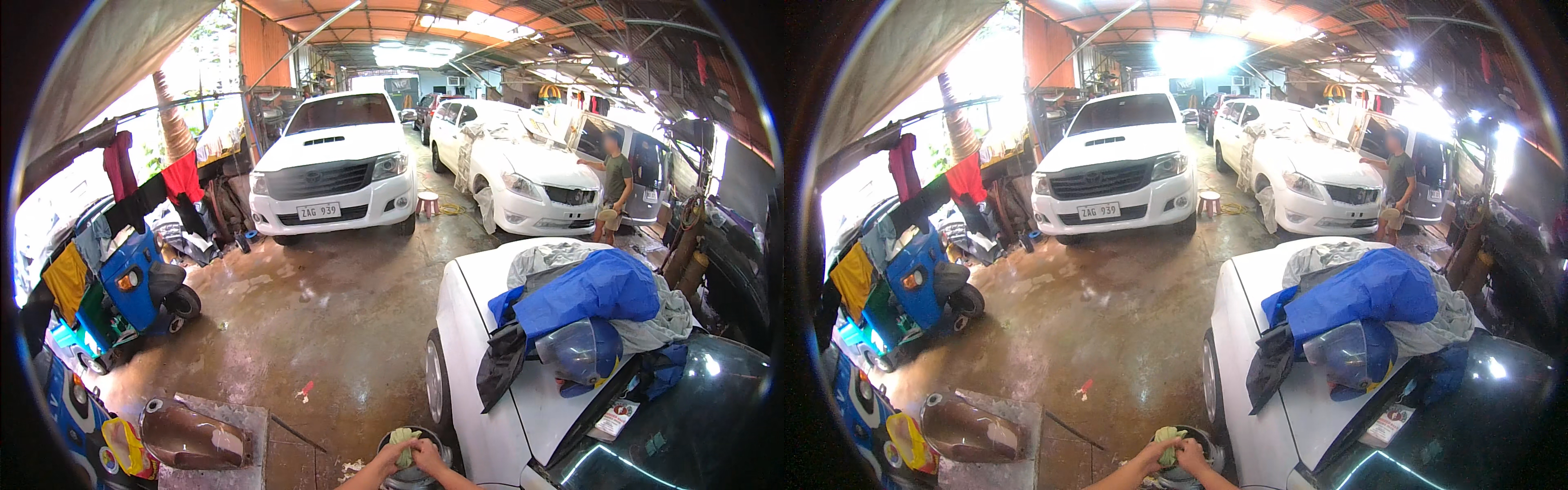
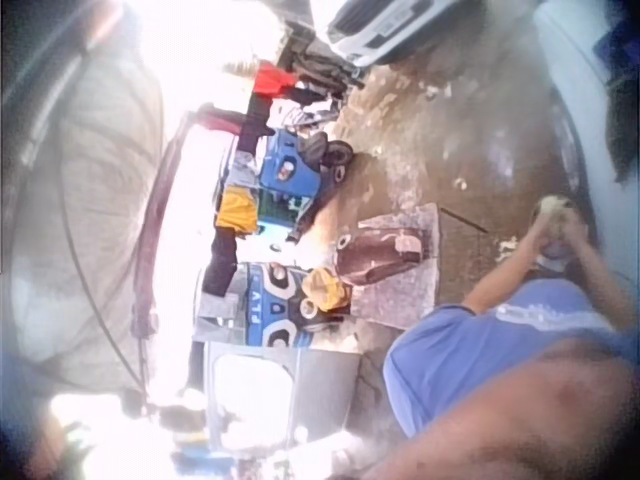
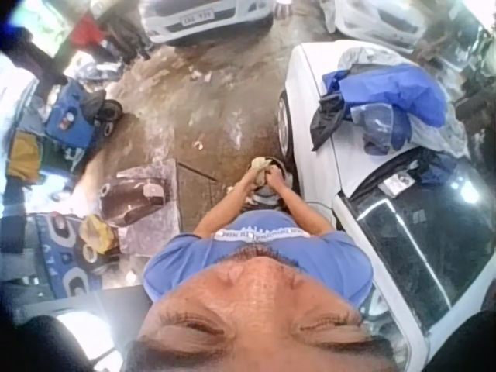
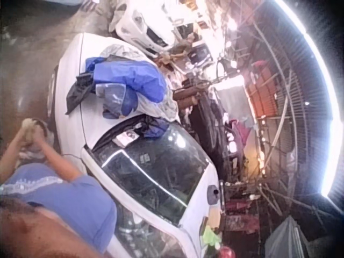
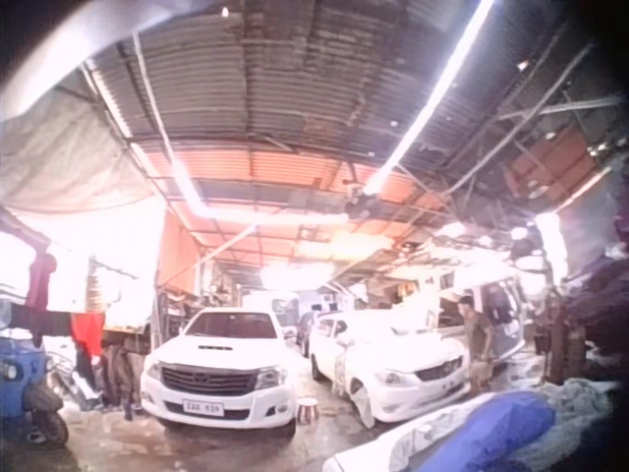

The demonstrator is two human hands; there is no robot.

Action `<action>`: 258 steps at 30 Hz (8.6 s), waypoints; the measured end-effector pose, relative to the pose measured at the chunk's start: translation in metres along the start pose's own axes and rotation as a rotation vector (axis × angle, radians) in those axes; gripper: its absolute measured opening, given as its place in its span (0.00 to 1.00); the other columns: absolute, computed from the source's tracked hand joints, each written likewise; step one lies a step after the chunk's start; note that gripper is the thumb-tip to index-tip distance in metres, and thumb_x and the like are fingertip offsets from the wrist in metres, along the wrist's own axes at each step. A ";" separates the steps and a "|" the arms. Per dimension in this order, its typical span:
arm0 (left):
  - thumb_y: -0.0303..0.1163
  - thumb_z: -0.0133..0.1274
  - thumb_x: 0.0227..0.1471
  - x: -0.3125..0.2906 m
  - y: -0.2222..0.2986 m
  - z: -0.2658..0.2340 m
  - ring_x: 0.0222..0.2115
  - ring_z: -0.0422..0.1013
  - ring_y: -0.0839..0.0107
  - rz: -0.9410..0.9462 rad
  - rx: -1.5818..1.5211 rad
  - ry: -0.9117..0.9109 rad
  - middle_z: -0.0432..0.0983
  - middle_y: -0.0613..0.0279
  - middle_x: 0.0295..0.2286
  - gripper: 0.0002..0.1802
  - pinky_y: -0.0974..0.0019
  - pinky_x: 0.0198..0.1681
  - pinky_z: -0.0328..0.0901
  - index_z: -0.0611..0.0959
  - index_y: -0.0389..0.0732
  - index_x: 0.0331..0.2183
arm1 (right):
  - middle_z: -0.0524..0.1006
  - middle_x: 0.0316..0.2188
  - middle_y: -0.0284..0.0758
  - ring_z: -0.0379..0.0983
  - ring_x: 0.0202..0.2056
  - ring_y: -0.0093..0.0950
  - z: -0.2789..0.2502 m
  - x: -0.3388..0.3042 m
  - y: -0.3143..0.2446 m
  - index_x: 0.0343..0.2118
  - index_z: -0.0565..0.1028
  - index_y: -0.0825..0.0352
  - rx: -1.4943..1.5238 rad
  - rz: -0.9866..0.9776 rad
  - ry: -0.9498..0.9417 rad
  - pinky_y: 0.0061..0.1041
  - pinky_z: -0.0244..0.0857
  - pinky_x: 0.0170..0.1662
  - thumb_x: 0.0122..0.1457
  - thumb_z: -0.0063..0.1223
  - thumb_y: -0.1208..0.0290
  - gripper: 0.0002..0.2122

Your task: The person wipes a brown car fuel tank with a green cloth, then walks to a cluttered table to pick up a white cloth. They return to the fuel tank and continue wiping its surface with the white cloth.

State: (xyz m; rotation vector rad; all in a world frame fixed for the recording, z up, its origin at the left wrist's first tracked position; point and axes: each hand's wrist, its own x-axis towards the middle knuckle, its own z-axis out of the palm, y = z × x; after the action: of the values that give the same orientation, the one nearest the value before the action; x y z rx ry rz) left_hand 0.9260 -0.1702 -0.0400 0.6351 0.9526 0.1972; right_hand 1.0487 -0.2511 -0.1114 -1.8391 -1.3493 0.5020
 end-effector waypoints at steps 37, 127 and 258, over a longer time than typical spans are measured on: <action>0.46 0.54 0.53 -0.009 -0.016 0.016 0.43 0.75 0.44 0.404 1.392 0.426 0.71 0.39 0.49 0.42 0.46 0.44 0.70 0.57 0.37 0.61 | 0.76 0.46 0.55 0.73 0.50 0.52 -0.003 0.072 -0.049 0.46 0.76 0.72 -0.035 0.584 -0.107 0.47 0.64 0.53 0.67 0.40 0.55 0.22; 0.48 0.55 0.53 -0.015 -0.034 0.031 0.40 0.75 0.42 0.529 1.300 0.359 0.66 0.41 0.50 0.47 0.41 0.41 0.70 0.52 0.39 0.65 | 0.79 0.38 0.49 0.76 0.42 0.43 0.014 0.053 0.021 0.37 0.76 0.71 0.214 0.755 0.282 0.39 0.68 0.46 0.58 0.51 0.69 0.11; 0.53 0.57 0.53 -0.101 -0.084 -0.050 0.50 0.67 0.50 0.565 0.773 0.563 0.68 0.44 0.48 0.36 0.52 0.55 0.61 0.74 0.34 0.52 | 0.72 0.47 0.36 0.71 0.46 0.28 -0.042 0.007 -0.125 0.58 0.64 0.68 0.665 0.435 -0.596 0.29 0.69 0.48 0.68 0.47 0.62 0.20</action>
State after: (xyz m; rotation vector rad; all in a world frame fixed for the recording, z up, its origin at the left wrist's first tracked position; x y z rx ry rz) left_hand 0.8178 -0.2595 -0.0396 1.6218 1.3803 0.5395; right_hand 1.0036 -0.2432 0.0127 -1.4438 -0.9318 1.6121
